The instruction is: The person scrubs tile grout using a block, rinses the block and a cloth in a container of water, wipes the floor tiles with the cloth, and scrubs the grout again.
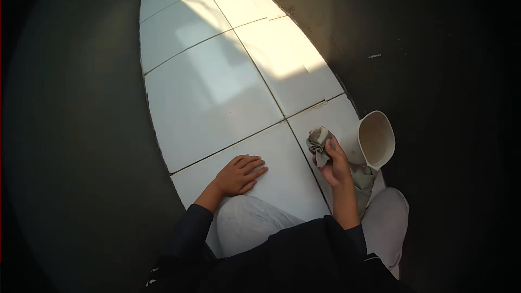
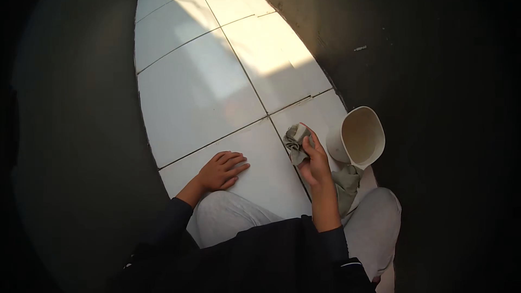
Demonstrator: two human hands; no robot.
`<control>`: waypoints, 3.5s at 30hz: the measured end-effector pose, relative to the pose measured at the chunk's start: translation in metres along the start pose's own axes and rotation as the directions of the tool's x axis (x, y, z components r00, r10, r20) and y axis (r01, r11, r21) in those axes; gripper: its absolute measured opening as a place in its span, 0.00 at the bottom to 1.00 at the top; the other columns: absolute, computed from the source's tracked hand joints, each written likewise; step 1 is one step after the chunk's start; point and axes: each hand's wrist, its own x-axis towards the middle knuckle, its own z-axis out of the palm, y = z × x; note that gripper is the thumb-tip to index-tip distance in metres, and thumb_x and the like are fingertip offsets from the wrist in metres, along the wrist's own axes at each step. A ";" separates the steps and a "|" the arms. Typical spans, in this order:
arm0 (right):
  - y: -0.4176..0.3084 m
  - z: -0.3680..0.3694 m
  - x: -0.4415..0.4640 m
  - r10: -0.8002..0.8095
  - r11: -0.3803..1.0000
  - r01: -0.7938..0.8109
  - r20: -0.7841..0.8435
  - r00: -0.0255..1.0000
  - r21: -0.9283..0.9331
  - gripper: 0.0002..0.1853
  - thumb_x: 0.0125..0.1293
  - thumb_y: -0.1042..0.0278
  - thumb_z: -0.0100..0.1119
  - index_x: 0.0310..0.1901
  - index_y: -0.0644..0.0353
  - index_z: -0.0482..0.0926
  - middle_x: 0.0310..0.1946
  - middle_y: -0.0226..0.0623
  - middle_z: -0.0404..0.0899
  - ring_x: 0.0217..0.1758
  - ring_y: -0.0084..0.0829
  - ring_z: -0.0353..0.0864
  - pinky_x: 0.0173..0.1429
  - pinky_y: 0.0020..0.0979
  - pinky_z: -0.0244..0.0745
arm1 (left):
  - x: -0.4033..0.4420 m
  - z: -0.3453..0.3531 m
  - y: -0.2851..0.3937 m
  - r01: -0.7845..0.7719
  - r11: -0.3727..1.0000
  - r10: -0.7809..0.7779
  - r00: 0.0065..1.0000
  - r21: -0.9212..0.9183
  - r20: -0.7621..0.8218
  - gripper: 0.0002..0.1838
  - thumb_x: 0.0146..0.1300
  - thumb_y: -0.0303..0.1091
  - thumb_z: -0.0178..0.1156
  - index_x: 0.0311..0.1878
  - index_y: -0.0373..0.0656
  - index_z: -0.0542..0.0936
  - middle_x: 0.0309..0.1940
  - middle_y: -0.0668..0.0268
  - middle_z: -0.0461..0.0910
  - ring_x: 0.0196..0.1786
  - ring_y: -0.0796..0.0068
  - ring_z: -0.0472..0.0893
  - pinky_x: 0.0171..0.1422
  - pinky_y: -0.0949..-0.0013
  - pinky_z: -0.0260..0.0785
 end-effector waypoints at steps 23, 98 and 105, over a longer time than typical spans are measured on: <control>-0.072 -0.042 -0.096 -0.122 0.923 0.000 0.293 0.948 0.385 0.19 0.66 0.61 0.53 0.59 0.50 0.73 0.51 0.32 0.76 0.50 0.29 0.74 0.44 0.34 0.71 | 0.062 -0.060 0.086 0.538 0.663 -0.743 0.556 -0.520 -0.372 0.17 0.66 0.37 0.57 0.55 0.41 0.76 0.54 0.56 0.74 0.56 0.58 0.76 0.59 0.61 0.69; -0.123 -0.100 -0.006 -0.317 -0.077 0.040 0.063 0.946 -0.996 0.23 0.55 0.61 0.69 0.47 0.57 0.67 0.41 0.49 0.80 0.47 0.52 0.80 0.48 0.45 0.73 | 0.124 0.045 0.130 0.562 0.535 -0.647 0.753 -0.631 0.121 0.15 0.67 0.39 0.56 0.47 0.37 0.79 0.43 0.55 0.81 0.42 0.61 0.81 0.49 0.63 0.73; -0.120 -0.116 -0.002 -0.347 -0.002 0.018 0.018 0.938 -1.000 0.24 0.56 0.55 0.68 0.47 0.57 0.68 0.41 0.51 0.81 0.47 0.52 0.81 0.49 0.43 0.74 | 0.124 0.045 0.129 0.562 0.538 -0.645 0.754 -0.628 0.121 0.16 0.67 0.40 0.56 0.48 0.37 0.79 0.44 0.55 0.81 0.42 0.61 0.81 0.49 0.63 0.73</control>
